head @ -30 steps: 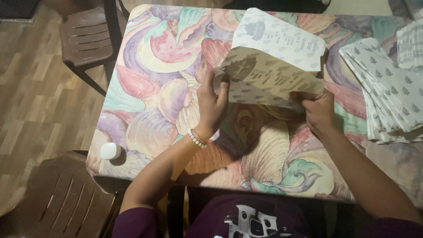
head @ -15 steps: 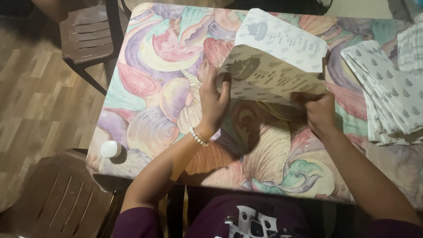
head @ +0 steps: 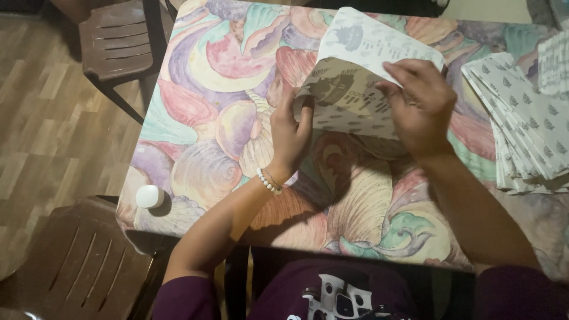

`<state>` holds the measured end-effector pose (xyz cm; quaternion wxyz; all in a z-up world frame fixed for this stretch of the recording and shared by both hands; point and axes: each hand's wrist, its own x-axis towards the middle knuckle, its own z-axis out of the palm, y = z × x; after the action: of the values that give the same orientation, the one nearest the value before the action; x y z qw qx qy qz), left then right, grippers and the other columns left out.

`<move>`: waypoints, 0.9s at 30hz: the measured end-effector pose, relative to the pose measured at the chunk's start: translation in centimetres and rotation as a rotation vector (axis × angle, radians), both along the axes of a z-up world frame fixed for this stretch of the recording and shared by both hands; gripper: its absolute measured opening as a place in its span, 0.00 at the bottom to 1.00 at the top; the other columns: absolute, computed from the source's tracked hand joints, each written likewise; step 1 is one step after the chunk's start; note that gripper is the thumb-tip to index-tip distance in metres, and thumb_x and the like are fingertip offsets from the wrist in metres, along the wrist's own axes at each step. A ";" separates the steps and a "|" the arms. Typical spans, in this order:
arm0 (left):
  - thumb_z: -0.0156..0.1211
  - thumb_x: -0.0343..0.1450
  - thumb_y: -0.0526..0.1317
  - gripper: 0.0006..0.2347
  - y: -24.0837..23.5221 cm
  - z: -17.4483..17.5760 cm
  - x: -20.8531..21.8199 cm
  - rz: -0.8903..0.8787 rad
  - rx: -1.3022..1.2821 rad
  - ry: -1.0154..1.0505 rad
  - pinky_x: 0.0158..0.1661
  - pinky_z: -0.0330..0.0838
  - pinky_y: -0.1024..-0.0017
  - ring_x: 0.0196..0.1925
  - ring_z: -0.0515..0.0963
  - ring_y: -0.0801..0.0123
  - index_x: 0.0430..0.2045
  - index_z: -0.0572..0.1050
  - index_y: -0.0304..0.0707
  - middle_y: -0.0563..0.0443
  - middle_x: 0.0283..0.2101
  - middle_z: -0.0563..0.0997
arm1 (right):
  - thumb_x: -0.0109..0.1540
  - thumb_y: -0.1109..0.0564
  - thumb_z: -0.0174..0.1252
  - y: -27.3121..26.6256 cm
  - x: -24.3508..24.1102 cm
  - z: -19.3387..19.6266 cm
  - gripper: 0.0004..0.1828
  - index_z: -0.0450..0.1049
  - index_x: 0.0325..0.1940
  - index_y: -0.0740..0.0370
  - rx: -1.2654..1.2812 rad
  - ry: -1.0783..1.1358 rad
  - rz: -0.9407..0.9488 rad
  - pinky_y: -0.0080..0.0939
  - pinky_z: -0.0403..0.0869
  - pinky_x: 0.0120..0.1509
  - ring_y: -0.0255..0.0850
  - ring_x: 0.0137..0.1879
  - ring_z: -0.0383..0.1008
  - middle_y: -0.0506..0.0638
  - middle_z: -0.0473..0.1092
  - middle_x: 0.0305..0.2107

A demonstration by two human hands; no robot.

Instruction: Folding individual sheets of patterned paper and stacking them on a table.

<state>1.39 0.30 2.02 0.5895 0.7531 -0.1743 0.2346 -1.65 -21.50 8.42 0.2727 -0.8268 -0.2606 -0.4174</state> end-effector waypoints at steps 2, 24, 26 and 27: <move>0.47 0.73 0.33 0.05 0.0 0.1 0.0 0.009 0.006 -0.006 0.26 0.58 0.70 0.23 0.65 0.70 0.39 0.72 0.38 0.51 0.30 0.76 | 0.67 0.74 0.69 0.8 0.0 0.5 0.12 0.77 0.53 0.83 -0.024 -0.016 0.010 0.48 0.81 0.50 0.57 0.46 0.75 0.68 0.74 0.40; 0.47 0.73 0.32 0.06 -0.1 0.3 -0.4 -0.032 -0.010 0.005 0.32 0.68 0.71 0.30 0.78 0.67 0.38 0.72 0.40 0.51 0.35 0.83 | 0.65 0.77 0.72 1.1 -0.4 2.5 0.08 0.82 0.46 0.79 -0.086 0.065 -0.027 0.46 0.80 0.49 0.52 0.44 0.78 0.65 0.77 0.37; 0.47 0.73 0.33 0.06 -0.1 0.5 -1.0 -0.037 -0.014 0.019 0.32 0.68 0.71 0.28 0.77 0.68 0.38 0.72 0.40 0.52 0.36 0.84 | 0.65 0.77 0.72 0.9 -0.7 3.1 0.08 0.82 0.46 0.78 -0.097 0.076 -0.034 0.45 0.80 0.50 0.52 0.44 0.79 0.65 0.78 0.37; 0.46 0.73 0.33 0.07 -0.2 0.6 -1.5 -0.105 -0.057 0.119 0.34 0.76 0.73 0.34 0.80 0.66 0.42 0.73 0.37 0.49 0.38 0.83 | 0.65 0.77 0.72 0.8 -1.0 3.5 0.08 0.82 0.46 0.78 -0.126 0.098 -0.040 0.46 0.80 0.49 0.52 0.44 0.79 0.65 0.78 0.37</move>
<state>-0.14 0.09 2.61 0.6315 0.7384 -0.1715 0.1629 -2.64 -20.67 11.94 0.2240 -0.8669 -0.2562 -0.3643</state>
